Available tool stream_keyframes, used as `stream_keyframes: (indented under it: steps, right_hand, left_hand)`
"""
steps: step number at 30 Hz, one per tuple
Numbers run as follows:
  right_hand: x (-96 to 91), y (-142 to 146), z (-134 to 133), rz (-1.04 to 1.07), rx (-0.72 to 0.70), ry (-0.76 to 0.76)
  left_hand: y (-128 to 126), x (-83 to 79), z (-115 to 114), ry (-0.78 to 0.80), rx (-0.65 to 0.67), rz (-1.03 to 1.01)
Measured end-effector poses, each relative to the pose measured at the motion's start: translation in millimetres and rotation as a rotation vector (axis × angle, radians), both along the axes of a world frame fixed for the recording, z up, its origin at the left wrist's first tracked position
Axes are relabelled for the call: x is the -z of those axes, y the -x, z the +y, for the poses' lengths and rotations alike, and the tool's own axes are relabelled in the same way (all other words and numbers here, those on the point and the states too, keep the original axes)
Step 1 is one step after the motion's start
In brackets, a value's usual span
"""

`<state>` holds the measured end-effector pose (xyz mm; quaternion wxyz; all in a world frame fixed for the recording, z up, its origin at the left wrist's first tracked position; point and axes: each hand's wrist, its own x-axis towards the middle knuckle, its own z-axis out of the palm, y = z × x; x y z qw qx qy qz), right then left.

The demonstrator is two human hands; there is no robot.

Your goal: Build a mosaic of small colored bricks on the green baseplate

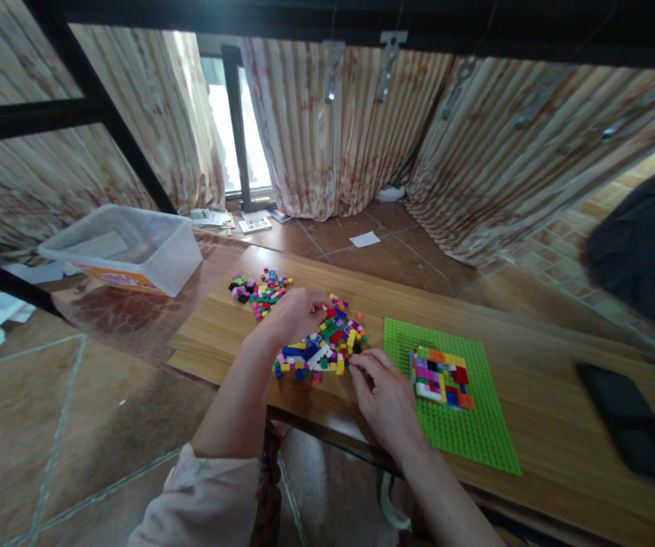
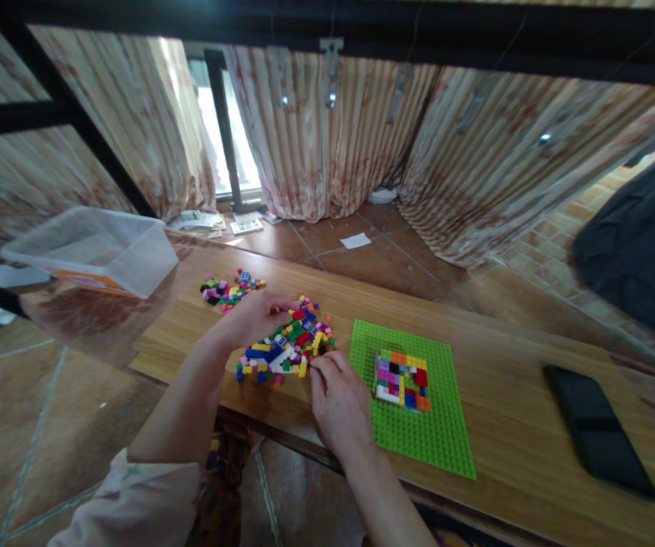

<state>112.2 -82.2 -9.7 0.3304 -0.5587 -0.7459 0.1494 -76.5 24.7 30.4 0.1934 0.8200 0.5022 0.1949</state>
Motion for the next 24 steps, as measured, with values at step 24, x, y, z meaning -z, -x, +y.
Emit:
stream_keyframes:
  steps: [24]
  right_hand:
    - [-0.5,-2.2,1.1,0.082,-0.012,-0.005]
  left_hand:
    - [-4.4,3.0,2.4,0.017,0.006,0.067]
